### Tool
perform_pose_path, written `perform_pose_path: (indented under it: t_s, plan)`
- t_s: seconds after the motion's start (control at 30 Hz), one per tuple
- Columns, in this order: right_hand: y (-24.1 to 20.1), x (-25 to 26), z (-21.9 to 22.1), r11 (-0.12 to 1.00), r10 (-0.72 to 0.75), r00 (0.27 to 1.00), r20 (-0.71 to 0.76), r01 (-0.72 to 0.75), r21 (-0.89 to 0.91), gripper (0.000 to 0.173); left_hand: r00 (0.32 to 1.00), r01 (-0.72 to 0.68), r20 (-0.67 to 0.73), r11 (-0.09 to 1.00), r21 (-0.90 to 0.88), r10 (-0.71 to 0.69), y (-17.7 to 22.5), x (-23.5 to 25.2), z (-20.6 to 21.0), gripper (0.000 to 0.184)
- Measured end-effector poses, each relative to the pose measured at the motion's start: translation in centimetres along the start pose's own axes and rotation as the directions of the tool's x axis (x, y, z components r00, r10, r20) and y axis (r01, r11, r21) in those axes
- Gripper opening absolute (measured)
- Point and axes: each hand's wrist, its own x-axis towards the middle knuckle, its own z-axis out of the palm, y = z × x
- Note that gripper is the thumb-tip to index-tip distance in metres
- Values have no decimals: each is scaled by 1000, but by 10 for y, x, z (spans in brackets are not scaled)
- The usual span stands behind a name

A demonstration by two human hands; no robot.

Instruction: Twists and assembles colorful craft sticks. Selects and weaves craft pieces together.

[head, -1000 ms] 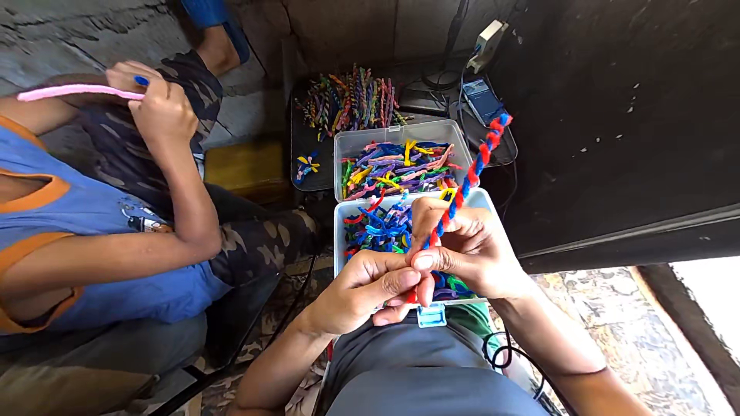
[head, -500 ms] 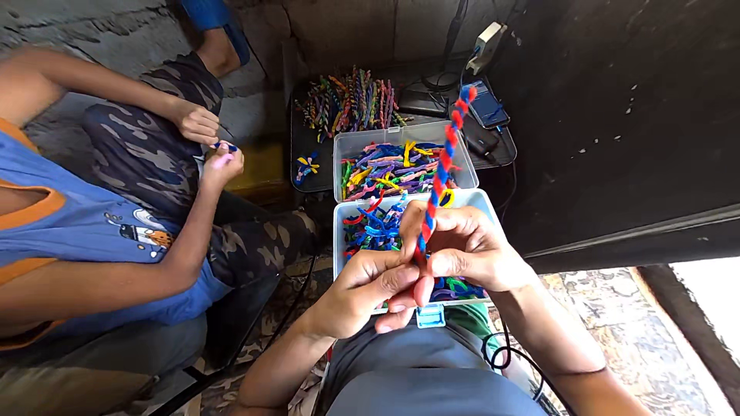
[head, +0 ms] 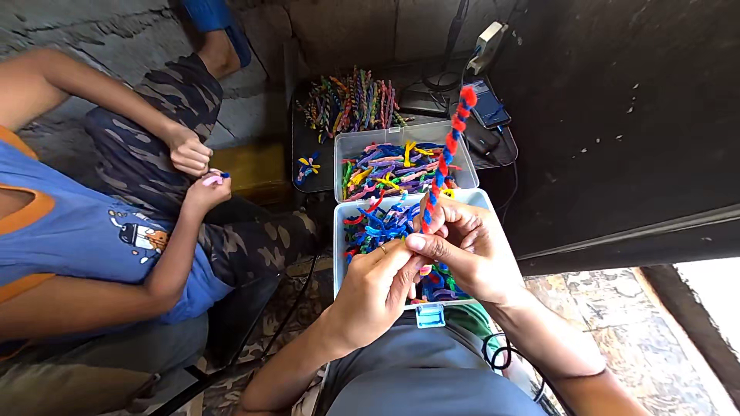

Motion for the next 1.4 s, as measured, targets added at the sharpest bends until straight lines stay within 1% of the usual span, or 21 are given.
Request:
perform_pose_path:
  t_s: [0.03, 0.1, 0.13, 0.2, 0.27, 0.3, 0.37, 0.63, 0.7, 0.73, 0.77, 0.83, 0.87, 0.93, 1.03, 1.1, 1.13, 1.2, 1.27, 1.33, 1.4]
  plan:
    - [-1, 1, 0, 1000, 10, 1000, 9, -10, 1, 22, 1000, 26, 9, 998, -53, -26, 0, 0, -1, 28]
    - [-2, 3, -4, 998, 36, 995, 88, -40, 43, 20, 989, 132, 100, 944, -302, -106, 2, 0, -7, 26]
    - [-1, 5, -8, 995, 36, 987, 157, -49, 82, 16, 975, 201, 178, 866, -458, -132, 3, 0, -10, 25]
    - [1, 10, -15, 986, -8, 952, 307, -43, 160, 9, 930, 341, 348, 628, -700, -117, 3, 3, -16, 24]
    - [4, 13, -18, 975, -76, 926, 370, -9, 222, 10, 889, 438, 453, 400, -805, -63, 2, 6, -19, 23]
    - [5, 14, -18, 974, -98, 929, 356, 16, 224, 10, 878, 463, 477, 342, -818, -47, 1, 7, -19, 23]
    - [5, 12, -17, 986, -108, 952, 286, 65, 153, 16, 875, 466, 481, 365, -806, -57, 0, 6, -18, 23]
    - [-4, 2, -3, 985, -48, 998, 50, 55, -162, 26, 941, 320, 278, 766, -557, -191, -3, 1, -10, 23]
    - [-2, 0, 0, 950, -101, 995, -7, 95, -298, 26, 970, 228, 158, 911, -345, -183, -2, 0, -6, 26]
    - [0, 0, 1, 932, -129, 991, -22, 114, -345, 26, 987, 154, 80, 972, -176, -142, -2, -1, -2, 27]
    - [2, 1, 1, 922, -149, 988, -36, 125, -366, 25, 997, 76, 3, 997, 24, -76, -4, -2, 3, 27]
    - [4, 2, 1, 923, -150, 987, -64, 117, -366, 26, 995, -29, -76, 922, 386, 63, -8, -4, 11, 27]
    - [5, 3, 1, 930, -133, 988, -76, 98, -353, 27, 991, -56, -81, 873, 484, 108, -11, -4, 14, 27]
    - [6, 4, 0, 947, -78, 993, -91, 45, -317, 28, 990, -64, -74, 843, 534, 122, -13, -4, 15, 28]
    - [5, 7, -4, 985, 52, 997, -58, -61, -163, 28, 999, -21, -29, 941, 337, 32, -14, -3, 8, 31]
    - [5, 10, -9, 992, 126, 991, 40, -127, 1, 24, 997, 57, 51, 998, 24, -59, -12, -2, 0, 31]
    - [6, 12, -12, 986, 136, 984, 115, -146, 77, 21, 988, 121, 115, 978, -170, -102, -10, -1, -4, 30]
    - [9, 15, -18, 965, 100, 956, 276, -160, 208, 12, 954, 261, 269, 817, -514, -135, -7, 0, -11, 29]
    - [11, 16, -19, 957, 30, 941, 337, -125, 263, 8, 910, 383, 404, 551, -741, -90, -6, 2, -16, 28]
    - [10, 14, -16, 972, -22, 962, 273, -43, 230, 14, 880, 461, 474, 324, -826, -44, -7, 3, -17, 26]
    - [8, 12, -13, 978, -53, 977, 205, 9, 210, 16, 874, 477, 485, 260, -840, -38, -8, 5, -15, 25]
